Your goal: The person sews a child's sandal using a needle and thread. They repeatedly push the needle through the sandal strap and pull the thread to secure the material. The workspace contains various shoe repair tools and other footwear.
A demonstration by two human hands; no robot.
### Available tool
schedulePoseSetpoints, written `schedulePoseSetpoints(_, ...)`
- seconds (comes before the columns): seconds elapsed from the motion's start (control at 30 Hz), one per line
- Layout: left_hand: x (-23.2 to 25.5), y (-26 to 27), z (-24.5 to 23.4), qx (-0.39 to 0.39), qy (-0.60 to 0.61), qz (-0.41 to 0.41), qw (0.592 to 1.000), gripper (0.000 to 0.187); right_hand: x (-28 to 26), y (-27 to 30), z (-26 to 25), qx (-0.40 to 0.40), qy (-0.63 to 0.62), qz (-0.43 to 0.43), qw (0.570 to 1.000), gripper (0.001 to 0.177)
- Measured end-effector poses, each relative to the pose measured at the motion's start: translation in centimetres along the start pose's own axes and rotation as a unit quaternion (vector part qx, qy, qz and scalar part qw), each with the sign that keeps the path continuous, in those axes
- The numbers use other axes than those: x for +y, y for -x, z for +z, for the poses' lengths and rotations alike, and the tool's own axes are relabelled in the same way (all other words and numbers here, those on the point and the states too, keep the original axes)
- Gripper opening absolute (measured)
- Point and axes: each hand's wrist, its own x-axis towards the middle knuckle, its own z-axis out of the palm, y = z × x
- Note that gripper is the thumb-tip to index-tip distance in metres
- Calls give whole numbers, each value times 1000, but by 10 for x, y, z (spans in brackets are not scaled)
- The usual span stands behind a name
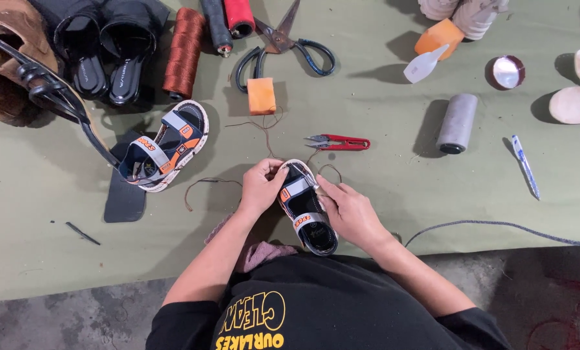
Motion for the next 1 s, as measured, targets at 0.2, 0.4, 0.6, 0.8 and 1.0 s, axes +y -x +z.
schedulePoseSetpoints(0.2,5,2,-2,-3,-9,1,1000,17,-3,-2,4,9,9,-18,1000,38)
schedulePoseSetpoints(0.4,8,3,-2,-10,6,-14,1000,19,-10,-4,0,1,9,-16,1000,36)
schedulePoseSetpoints(0.6,13,4,-4,-15,7,-17,1000,17,-6,-5,1,-1,2,-12,1000,36)
schedulePoseSetpoints(0.8,5,1,-2,-4,-1,14,1000,16,-13,-4,8,-6,-27,30,999,40)
schedulePoseSetpoints(1.0,-6,0,-4,-12,-37,54,998,15,-15,-8,22,2,-8,38,999,39)
